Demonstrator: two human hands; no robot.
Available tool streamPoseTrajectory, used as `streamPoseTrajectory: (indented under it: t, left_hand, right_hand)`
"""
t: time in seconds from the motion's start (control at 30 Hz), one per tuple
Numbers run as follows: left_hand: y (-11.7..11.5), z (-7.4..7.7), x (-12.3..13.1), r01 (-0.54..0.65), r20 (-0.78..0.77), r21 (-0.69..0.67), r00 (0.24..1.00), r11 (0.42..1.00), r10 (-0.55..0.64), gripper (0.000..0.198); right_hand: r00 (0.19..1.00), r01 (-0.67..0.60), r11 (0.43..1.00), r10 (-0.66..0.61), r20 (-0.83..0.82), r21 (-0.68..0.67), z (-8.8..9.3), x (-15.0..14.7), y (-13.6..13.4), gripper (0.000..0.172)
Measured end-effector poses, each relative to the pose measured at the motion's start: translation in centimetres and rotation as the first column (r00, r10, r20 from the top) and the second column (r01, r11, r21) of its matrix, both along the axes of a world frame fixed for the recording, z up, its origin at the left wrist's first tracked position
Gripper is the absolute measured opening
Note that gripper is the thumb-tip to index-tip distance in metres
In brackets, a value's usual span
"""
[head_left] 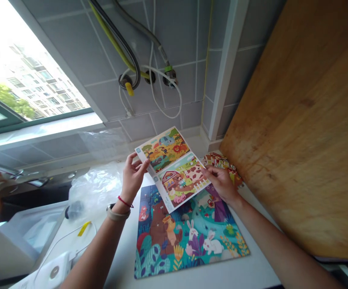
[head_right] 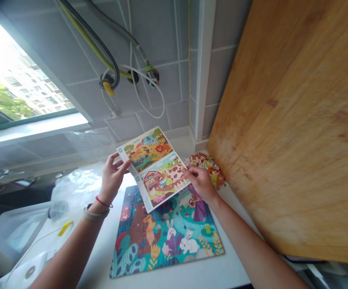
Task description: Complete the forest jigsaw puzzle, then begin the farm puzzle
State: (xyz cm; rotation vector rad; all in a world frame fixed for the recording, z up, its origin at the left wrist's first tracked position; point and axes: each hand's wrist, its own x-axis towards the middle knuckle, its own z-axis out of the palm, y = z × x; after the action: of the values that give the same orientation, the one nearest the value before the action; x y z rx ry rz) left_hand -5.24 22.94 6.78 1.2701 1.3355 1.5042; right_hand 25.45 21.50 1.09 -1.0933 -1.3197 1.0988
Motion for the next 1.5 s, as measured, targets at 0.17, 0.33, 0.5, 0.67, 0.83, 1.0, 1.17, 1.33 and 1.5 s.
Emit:
streamPoseTrajectory:
  t: [0.17, 0.33, 0.5, 0.67, 0.83, 1.0, 1.17, 1.33, 1.5]
  left_hand:
    - [0.0, -0.1, 0.0, 0.046, 0.011, -0.013, 0.999, 0.999, -0.046, 0.058]
    - [0.0, 0.0, -0.1, 0.022, 0.027, -0.017, 0.999, 1.0, -0.022, 0.073]
    - [0.0, -0.1, -0.1, 0.028, 0.021, -0.009, 0.999, 1.0, -0.028, 0.082]
    - [-0.1, -0.1, 0.3, 0.099, 0.012, -0.013, 0.995, 0.995, -0.099, 0.07]
    - [-0.1, -1.0, 0.4, 0.155, -0.026, -0.037, 0.987, 0.987, -0.156, 0.08]
    - [0.3, -1.7, -0.7, 0.068, -0.165, -0.049, 0.983, 0.996, -0.075, 0.097]
    - [-0.3, -1.0, -0.9, 0.158, -0.408, -0.099, 0.894, 0.982, -0.185, 0.063]
    - [-1.7, -0.6, 0.3, 0.404, -0.29, -0.115, 0.86, 0.907, -0.42, 0.079]
    - [-2.9, -0.6, 2.2, 0.6, -0.125, -0.087, 0.785, 0.795, -0.607, 0.066]
  right_hand:
    - [1.0, 0.009, 1.0, -0.009, 0.015, -0.006, 0.2, 0.0, 0.0, 0.052]
    - [1.0, 0.015, 1.0, -0.015, 0.002, -0.027, 0.1, 0.0, 0.0, 0.05]
    - [0.999, 0.022, 0.999, -0.023, -0.025, -0.046, -0.3, 0.1, 0.0, 0.047]
    - [0.999, 0.018, 0.999, -0.019, -0.027, -0.048, -0.4, 0.2, 0.1, 0.045]
    - [0.999, 0.038, 0.998, -0.04, -0.035, -0.047, -0.1, 0.2, 0.0, 0.045]
    - [0.98, -0.023, 0.998, 0.012, -0.201, -0.056, 0.1, -0.2, 0.1, 0.039]
    - [0.933, -0.015, 0.993, -0.028, -0.358, -0.116, 0.2, -0.4, 0.2, 0.059]
    - [0.892, 0.001, 0.977, -0.097, -0.442, -0.212, 0.0, -0.1, 0.4, 0.047]
    - [0.901, 0.008, 0.985, -0.082, -0.426, -0.173, -0.2, 0.2, 0.6, 0.047]
